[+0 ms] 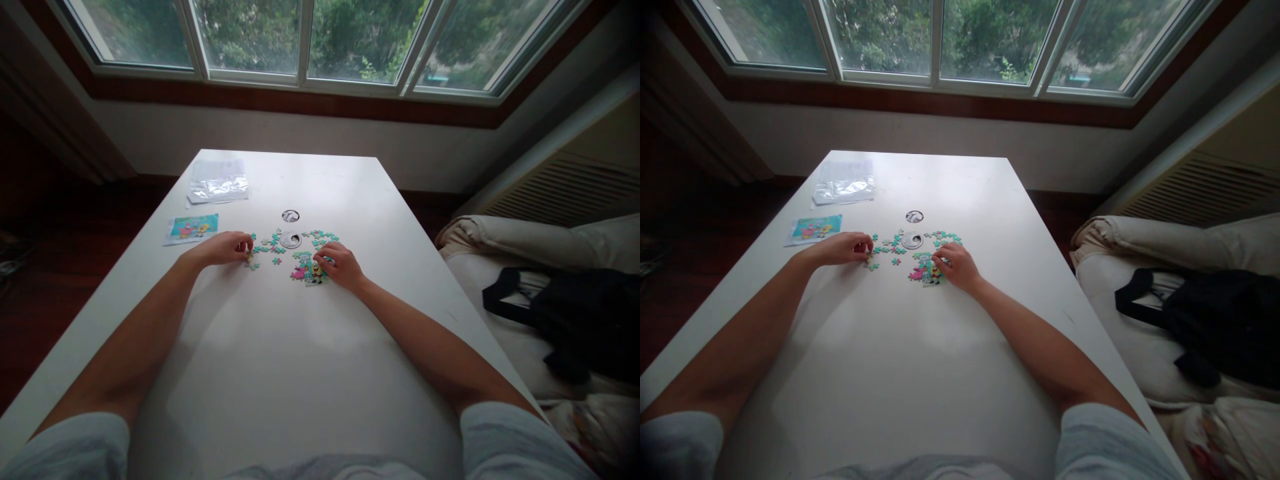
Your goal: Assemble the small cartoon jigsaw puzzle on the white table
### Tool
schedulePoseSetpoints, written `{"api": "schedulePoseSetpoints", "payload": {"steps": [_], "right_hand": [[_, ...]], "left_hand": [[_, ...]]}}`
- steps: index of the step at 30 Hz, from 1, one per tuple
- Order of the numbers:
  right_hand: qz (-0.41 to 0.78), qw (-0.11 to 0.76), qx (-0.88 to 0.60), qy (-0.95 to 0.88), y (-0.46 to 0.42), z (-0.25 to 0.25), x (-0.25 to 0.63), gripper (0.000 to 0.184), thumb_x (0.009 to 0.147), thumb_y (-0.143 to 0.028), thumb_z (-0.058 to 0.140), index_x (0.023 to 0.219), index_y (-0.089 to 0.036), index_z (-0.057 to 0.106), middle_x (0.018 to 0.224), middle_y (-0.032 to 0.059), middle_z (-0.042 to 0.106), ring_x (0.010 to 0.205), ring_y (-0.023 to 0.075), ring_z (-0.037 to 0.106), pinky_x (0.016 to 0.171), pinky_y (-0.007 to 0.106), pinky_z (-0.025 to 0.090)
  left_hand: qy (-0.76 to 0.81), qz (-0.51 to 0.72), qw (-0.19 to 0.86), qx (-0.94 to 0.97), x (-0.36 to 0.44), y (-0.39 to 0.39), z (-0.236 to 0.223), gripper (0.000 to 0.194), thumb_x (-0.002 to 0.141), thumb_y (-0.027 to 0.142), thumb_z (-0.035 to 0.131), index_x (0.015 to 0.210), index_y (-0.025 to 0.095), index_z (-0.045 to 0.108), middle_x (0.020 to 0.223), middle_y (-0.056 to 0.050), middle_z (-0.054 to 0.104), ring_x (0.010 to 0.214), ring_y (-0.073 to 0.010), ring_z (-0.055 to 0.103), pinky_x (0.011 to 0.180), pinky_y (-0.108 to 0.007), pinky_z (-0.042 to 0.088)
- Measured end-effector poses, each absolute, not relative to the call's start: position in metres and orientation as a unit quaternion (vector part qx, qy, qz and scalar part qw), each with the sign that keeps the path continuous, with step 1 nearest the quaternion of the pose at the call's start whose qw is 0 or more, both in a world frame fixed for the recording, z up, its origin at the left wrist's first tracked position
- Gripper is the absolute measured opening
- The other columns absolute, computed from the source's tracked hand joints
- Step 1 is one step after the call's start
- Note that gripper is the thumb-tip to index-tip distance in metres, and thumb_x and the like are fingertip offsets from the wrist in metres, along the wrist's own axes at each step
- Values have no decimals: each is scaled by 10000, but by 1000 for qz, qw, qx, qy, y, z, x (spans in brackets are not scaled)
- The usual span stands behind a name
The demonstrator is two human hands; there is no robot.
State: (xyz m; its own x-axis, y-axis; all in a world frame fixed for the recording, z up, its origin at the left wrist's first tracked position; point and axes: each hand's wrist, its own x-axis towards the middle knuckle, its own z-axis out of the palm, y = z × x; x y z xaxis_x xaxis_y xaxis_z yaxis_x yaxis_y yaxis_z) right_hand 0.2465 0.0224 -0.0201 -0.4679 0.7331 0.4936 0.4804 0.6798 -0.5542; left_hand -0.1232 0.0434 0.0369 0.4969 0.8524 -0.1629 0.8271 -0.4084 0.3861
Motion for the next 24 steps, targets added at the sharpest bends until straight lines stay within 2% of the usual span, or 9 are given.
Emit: {"api": "schedulePoseSetpoints", "payload": {"steps": [8, 18, 24], "right_hand": [[150, 389, -401, -816, 27, -19, 251, 225, 983, -334, 576, 834, -240, 716, 867, 50, 702, 858, 222, 622, 823, 374, 474], [157, 409, -446, -781, 33, -24, 256, 240, 965, -353, 578, 816, -231, 720, 828, 49, 687, 816, 223, 605, 717, 352, 475], [158, 415, -429, -787, 32, -25, 255, 221, 963, -324, 589, 802, -234, 711, 832, 39, 693, 822, 217, 617, 758, 358, 474]], "left_hand": [[511, 39, 210, 833, -109, 38, 35, 243, 786, 405, 600, 931, 231, 689, 798, -5, 691, 670, -161, 599, 591, -238, 393], [482, 57, 153, 861, -97, 35, 34, 266, 874, 409, 551, 962, 232, 729, 863, -30, 707, 749, -168, 614, 665, -245, 408], [467, 94, 119, 871, -84, 29, 33, 276, 908, 298, 502, 959, 257, 770, 877, -21, 745, 764, -166, 643, 704, -251, 419]]}}
